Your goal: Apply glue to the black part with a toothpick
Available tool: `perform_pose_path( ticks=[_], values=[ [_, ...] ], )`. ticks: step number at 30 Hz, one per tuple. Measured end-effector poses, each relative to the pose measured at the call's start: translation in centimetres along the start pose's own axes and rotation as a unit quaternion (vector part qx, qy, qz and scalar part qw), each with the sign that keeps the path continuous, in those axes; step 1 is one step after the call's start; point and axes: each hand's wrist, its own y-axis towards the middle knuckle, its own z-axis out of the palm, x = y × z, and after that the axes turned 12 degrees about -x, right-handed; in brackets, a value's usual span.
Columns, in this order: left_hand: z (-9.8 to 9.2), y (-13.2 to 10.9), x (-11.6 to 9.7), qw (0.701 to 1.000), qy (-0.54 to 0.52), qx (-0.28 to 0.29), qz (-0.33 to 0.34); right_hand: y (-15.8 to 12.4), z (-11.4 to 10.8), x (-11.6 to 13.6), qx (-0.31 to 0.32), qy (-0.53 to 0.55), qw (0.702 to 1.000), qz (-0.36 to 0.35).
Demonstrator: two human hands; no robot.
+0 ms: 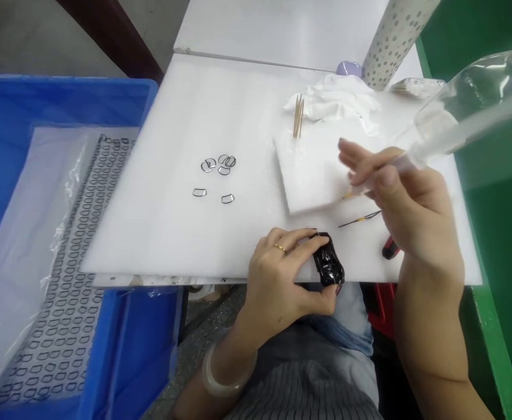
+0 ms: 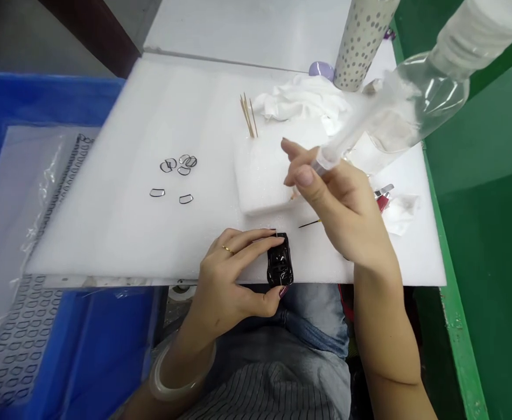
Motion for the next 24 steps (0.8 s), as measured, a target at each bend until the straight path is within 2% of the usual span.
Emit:
perform_pose_path(
  ticks=[2, 4, 6, 9, 11, 14, 16, 19, 21, 24],
  values=[
    [0.0, 0.1, 0.0, 1.0, -0.007, 0.0, -0.001, -1.6, -0.6, 0.7, -0.063, 0.033, 0.997, -0.037],
    [0.0, 0.1, 0.0, 1.0, -0.009, 0.002, -0.005, -3.5, -1.0, 0.8, -0.096, 0.108, 0.988, -0.046],
    [-0.1, 0.2, 0.0, 1.0, -0.01, 0.001, -0.01, -5.3, -0.9, 0.5, -0.066, 0.164, 0.984, -0.015],
    [-0.1, 0.2, -0.1, 1.0, -0.01, 0.001, -0.018, -7.4, 0.2, -0.2, -0.048, 0.12, 0.988, 0.082],
    [-0.2, 0.3, -0.1, 1.0, -0.007, 0.004, -0.021, -8.1, 1.1, -0.4, -0.042, 0.106, 0.987, 0.112],
    [-0.3, 0.3, -0.1, 1.0, -0.006, 0.004, -0.025, -8.3, 1.9, -0.6, -0.089, 0.172, 0.978, 0.072],
    [-0.3, 0.3, -0.2, 1.0, -0.007, 0.003, -0.028, -8.3, 2.0, -0.7, -0.115, 0.146, 0.981, 0.05],
    [-0.3, 0.2, -0.2, 1.0, -0.006, 0.007, -0.03, -8.2, 1.4, -0.6, -0.067, 0.073, 0.993, 0.062],
    [-0.2, 0.2, -0.1, 1.0, -0.008, 0.006, -0.028, -7.9, 0.8, -0.2, -0.04, 0.164, 0.982, 0.086],
    [-0.2, 0.3, -0.1, 1.0, -0.017, 0.001, -0.022, -7.1, 0.2, 0.5, 0.018, 0.366, 0.924, 0.107]
  ],
)
